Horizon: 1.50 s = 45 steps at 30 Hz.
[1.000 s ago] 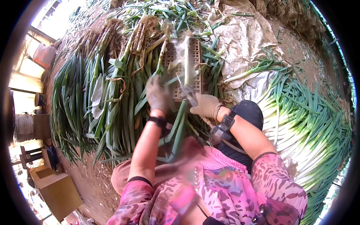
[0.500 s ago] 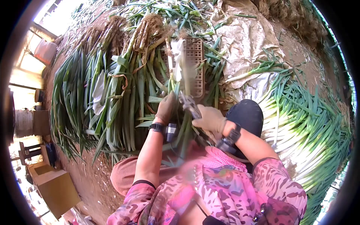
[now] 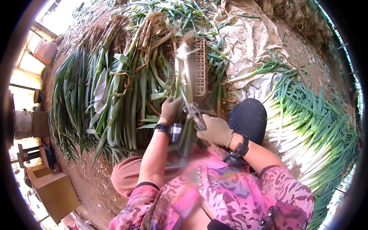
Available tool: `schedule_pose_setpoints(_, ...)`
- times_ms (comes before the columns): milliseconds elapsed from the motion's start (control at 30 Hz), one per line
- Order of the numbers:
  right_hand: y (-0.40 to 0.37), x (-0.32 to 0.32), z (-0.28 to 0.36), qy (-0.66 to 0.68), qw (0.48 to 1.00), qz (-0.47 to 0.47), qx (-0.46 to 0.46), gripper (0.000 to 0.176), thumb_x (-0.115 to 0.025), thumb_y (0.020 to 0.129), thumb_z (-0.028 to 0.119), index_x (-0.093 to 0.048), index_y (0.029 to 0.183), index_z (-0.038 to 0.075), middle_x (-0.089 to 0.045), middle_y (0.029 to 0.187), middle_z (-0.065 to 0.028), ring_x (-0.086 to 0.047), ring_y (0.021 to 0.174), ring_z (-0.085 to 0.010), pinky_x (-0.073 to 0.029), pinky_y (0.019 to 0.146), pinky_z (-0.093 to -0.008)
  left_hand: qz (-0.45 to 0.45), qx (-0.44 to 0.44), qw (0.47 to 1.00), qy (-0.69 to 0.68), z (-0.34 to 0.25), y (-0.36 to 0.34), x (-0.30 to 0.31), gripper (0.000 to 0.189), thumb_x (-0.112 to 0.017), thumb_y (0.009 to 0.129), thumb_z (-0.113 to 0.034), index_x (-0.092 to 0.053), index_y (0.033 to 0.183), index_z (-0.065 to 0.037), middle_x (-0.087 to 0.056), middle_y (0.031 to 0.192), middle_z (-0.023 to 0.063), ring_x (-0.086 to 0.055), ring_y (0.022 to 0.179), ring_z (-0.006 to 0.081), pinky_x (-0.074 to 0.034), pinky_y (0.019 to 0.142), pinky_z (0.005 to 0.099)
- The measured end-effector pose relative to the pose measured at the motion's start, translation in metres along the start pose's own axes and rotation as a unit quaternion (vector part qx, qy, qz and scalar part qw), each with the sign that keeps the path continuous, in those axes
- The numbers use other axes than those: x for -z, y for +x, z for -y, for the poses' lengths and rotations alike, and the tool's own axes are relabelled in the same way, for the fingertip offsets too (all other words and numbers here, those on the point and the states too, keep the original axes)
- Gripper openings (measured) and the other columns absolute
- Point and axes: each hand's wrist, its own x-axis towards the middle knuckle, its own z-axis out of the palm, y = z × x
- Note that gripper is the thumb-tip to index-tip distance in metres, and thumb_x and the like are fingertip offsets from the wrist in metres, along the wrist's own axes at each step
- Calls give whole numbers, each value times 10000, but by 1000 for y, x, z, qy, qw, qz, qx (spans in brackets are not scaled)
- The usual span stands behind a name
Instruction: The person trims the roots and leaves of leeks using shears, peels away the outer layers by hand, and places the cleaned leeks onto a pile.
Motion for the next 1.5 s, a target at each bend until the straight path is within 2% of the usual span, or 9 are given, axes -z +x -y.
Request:
schedule_pose_setpoints(467, 29, 4, 8, -19, 1000, -9, -3, 512, -687, 789, 413, -568, 1075, 5, -691, 962, -246, -667, 964, -421, -518, 850, -491, -69, -67, 994, -46, 28, 11, 0, 302, -666, 998, -280, -698, 1111, -2, -692, 916, 14, -619, 770, 103, -512, 708, 261)
schedule_pose_setpoints(633, 99, 18, -1, -39, 997, -65, -7, 474, -686, 796, 420, -632, 1033, 12, -701, 982, -240, -676, 970, -412, -529, 867, -468, 4, -259, 922, 287, 25, 6, 5, 265, -720, 950, -206, -699, 1122, -5, -712, 932, 32, -643, 727, 102, -524, 642, 255)
schedule_pose_setpoints(800, 160, 94, 15, 18, 993, 97, -62, 489, -673, 807, 432, -725, 993, -18, -732, 974, -237, -729, 946, -339, -562, 843, -424, -25, -172, 964, 201, 31, -5, -4, 288, -708, 958, -228, -696, 1133, 0, -714, 936, 29, -645, 760, 104, -524, 680, 257)
schedule_pose_setpoints(900, 170, 70, 22, -33, 995, -40, -88, 472, -655, 818, 440, -752, 920, -11, -735, 939, -246, -734, 924, -363, -570, 835, -439, -37, -157, 970, 181, 25, -10, -4, 324, -663, 984, -278, -691, 1137, 6, -704, 949, 23, -625, 791, 101, -512, 717, 264)
schedule_pose_setpoints(1000, 214, 18, -50, -100, 988, -118, 28, 511, -675, 800, 451, -737, 1017, -7, -728, 975, -257, -716, 975, -387, -557, 879, -443, -60, -76, 984, 153, 5, -28, -19, 345, -635, 998, -313, -693, 1119, 4, -695, 950, 17, -604, 798, 98, -500, 730, 267)
schedule_pose_setpoints(1367, 217, 5, -55, -116, 982, -99, 108, 542, -684, 782, 451, -698, 1064, -12, -726, 988, -243, -711, 975, -385, -550, 875, -448, -79, 123, 977, -155, 29, -23, -31, 549, -457, 1033, -503, -705, 1072, -15, -704, 962, 89, -659, 818, 203, -522, 773, 325)
schedule_pose_setpoints(1433, 213, 5, -55, -109, 985, -95, 96, 550, -686, 787, 456, -687, 1075, -13, -723, 998, -243, -708, 981, -386, -547, 878, -449, -78, 157, 982, -64, 39, -26, -34, 395, -514, 998, -382, -686, 1072, -35, -676, 903, 59, -629, 718, 164, -508, 629, 316)
schedule_pose_setpoints(1467, 209, 5, -56, -100, 987, -93, 85, 555, -687, 790, 458, -681, 1081, -14, -722, 1004, -243, -706, 984, -386, -545, 880, -449, -31, -9, 996, 81, 44, -25, -34, 412, -517, 991, -383, -679, 1089, -17, -673, 897, 68, -634, 724, 185, -516, 650, 335)
schedule_pose_setpoints(1500, 204, 4, -58, -86, 990, -92, 60, 559, -688, 792, 460, -676, 1087, -15, -721, 1009, -244, -705, 988, -387, -543, 881, -450, -37, -23, 991, 128, 43, -21, -32, 377, -547, 974, -362, -678, 1083, -25, -679, 912, 107, -644, 778, 249, -522, 693, 375)
